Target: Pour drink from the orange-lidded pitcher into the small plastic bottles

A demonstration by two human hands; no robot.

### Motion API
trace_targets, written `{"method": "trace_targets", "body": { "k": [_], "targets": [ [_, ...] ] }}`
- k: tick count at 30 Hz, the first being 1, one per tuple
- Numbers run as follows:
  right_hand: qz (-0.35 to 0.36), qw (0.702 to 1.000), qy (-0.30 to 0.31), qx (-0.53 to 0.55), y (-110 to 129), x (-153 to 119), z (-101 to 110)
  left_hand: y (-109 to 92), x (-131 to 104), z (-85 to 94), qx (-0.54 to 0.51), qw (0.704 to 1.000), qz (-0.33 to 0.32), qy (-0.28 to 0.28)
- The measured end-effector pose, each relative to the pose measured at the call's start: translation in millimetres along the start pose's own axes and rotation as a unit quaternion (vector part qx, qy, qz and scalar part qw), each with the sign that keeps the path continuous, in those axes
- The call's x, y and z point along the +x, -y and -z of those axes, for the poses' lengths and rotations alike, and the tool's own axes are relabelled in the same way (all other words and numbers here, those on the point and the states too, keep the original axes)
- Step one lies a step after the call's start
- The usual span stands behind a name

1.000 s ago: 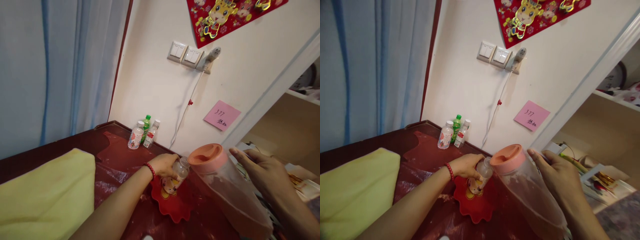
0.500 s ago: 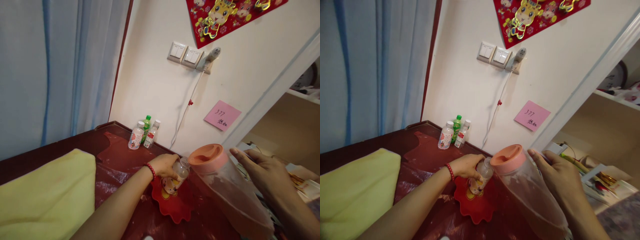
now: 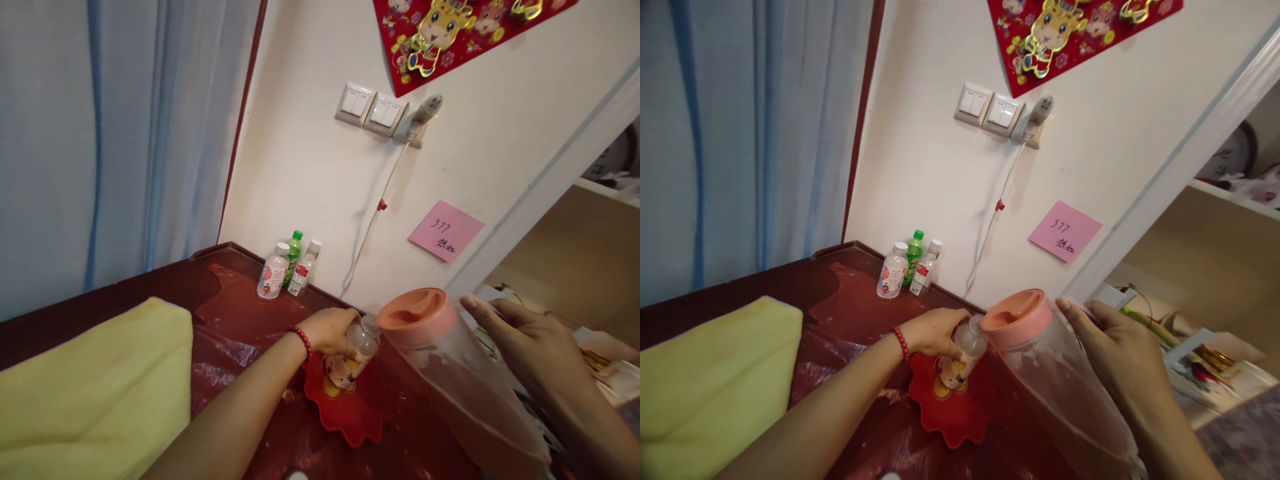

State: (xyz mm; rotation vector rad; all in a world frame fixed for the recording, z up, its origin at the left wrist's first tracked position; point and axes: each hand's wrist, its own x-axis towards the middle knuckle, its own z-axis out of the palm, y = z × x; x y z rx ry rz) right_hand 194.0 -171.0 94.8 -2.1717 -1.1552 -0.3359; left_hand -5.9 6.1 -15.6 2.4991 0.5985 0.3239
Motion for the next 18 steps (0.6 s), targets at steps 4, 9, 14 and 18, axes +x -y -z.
{"method": "trace_targets", "body": {
  "k": [4,9,14,18],
  "targets": [
    [-0.009,1.000,0.007,-0.001,0.4,0.4,0.6,-0.8,-0.7,0.5,-0.001,1.000,0.001,0.002],
    [-0.022,1.000,0.015,-0.004,1.7,1.1,1.3,-1.3,-0.8,0.8,0.001,1.000,0.002,0.002],
    [-0.010,1.000,0.007,-0.002,0.0,0.6,1.0,-0.2,-0.1,0.3,-0.004,1.000,-0.004,0.002],
    [0.002,1.000,0.004,-0.011,-2.5,2.3,-1.0,-1.0,-0.1,0.8,0.004,1.000,0.003,0.008]
  ]
}}
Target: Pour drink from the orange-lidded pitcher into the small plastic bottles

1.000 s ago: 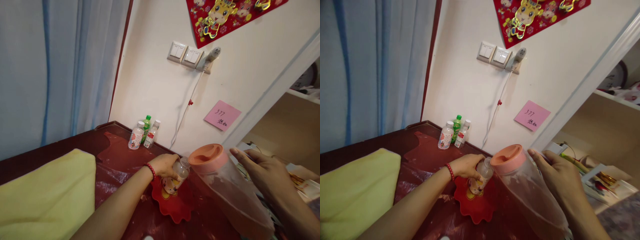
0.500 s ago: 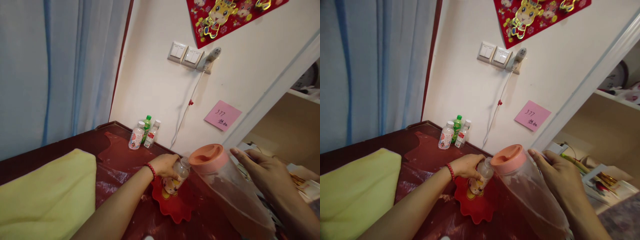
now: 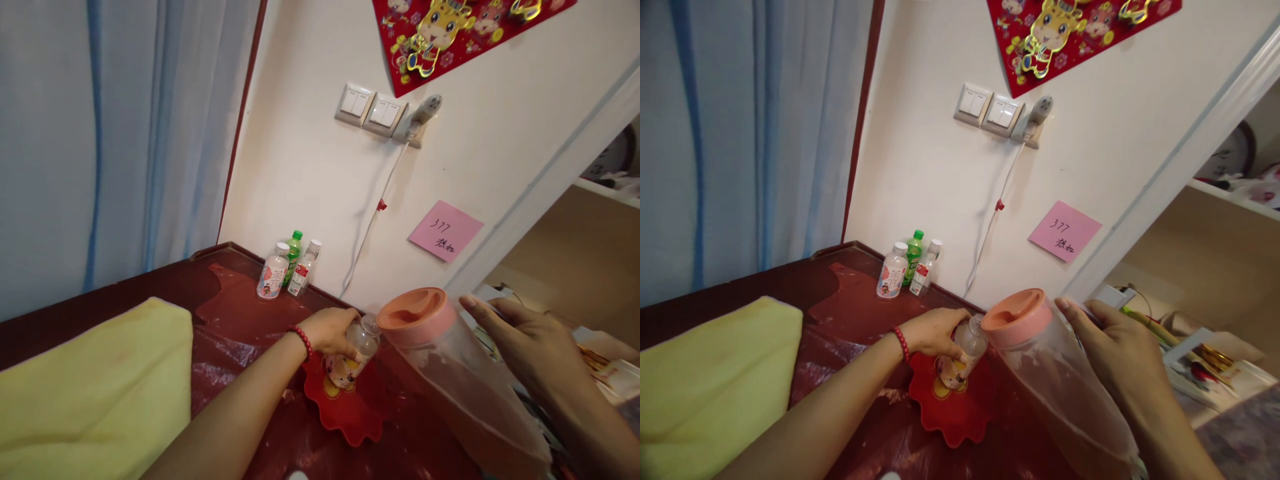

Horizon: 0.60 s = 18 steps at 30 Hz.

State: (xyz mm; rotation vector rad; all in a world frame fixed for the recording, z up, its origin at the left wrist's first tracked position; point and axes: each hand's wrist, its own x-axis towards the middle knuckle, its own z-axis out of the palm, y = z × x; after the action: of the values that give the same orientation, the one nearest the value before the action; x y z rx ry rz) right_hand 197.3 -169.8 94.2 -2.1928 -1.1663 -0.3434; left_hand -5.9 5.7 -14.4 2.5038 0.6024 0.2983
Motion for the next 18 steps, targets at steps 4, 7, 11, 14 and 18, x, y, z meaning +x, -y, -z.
{"method": "trace_targets", "body": {
  "k": [4,7,11,14,18],
  "targets": [
    [-0.002,1.000,-0.007,0.002,0.2,1.5,-0.7,-0.8,-0.4,0.7,0.002,1.000,0.001,0.001],
    [-0.009,1.000,-0.003,0.006,1.6,0.7,0.1,-0.4,-0.7,0.5,-0.004,1.000,-0.002,0.001],
    [0.002,1.000,-0.007,0.008,1.3,-0.2,0.3,0.5,-0.5,-0.3,-0.008,1.000,-0.006,-0.009],
    [-0.001,1.000,-0.001,0.010,0.5,0.1,0.2,0.8,-0.3,-0.6,-0.011,1.000,-0.007,-0.012],
    [-0.002,1.000,-0.005,0.001,2.2,0.9,1.1,1.4,0.3,-1.2,-0.009,1.000,-0.007,-0.010]
  ]
}}
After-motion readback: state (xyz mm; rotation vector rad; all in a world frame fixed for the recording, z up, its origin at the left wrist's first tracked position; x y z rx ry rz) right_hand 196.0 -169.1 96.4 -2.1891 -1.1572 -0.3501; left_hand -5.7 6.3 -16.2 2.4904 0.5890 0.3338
